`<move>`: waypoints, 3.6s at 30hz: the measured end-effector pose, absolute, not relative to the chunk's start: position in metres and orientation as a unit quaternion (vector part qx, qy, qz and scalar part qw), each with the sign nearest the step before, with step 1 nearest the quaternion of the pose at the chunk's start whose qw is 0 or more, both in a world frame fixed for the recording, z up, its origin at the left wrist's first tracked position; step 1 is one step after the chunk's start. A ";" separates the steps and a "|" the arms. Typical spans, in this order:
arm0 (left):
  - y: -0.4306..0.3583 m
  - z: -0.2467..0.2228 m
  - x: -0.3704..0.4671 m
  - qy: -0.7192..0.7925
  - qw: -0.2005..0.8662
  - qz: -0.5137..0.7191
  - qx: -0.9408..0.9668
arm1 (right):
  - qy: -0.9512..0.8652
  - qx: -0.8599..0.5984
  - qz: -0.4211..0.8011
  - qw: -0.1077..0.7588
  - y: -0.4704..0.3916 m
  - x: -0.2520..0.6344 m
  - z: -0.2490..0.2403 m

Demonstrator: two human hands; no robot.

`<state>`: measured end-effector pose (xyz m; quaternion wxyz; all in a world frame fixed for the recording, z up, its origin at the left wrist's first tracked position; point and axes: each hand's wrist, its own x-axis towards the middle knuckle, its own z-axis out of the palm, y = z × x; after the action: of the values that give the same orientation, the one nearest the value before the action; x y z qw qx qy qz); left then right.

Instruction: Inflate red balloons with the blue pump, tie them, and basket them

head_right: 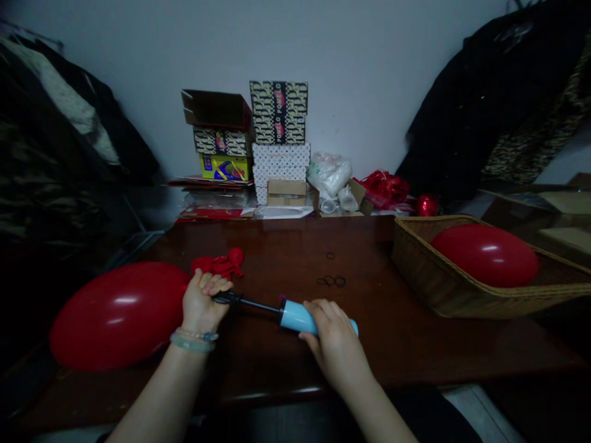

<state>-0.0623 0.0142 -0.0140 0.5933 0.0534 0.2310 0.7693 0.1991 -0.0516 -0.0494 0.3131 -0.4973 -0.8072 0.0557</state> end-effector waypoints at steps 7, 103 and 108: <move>0.009 -0.021 -0.031 0.229 0.624 0.745 0.056 | -0.811 -0.487 0.058 0.319 -0.057 0.185 -0.056; 0.014 -0.006 -0.074 0.217 0.616 0.750 0.106 | -0.823 -0.458 0.066 0.330 -0.046 0.219 -0.038; 0.011 -0.011 -0.055 0.206 0.644 0.730 0.104 | -0.814 -0.462 0.040 0.348 -0.054 0.197 -0.046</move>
<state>-0.0548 0.0115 -0.0111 0.6436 0.1040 0.2062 0.7297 0.1969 -0.0535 -0.0456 0.3484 -0.4624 -0.8143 0.0403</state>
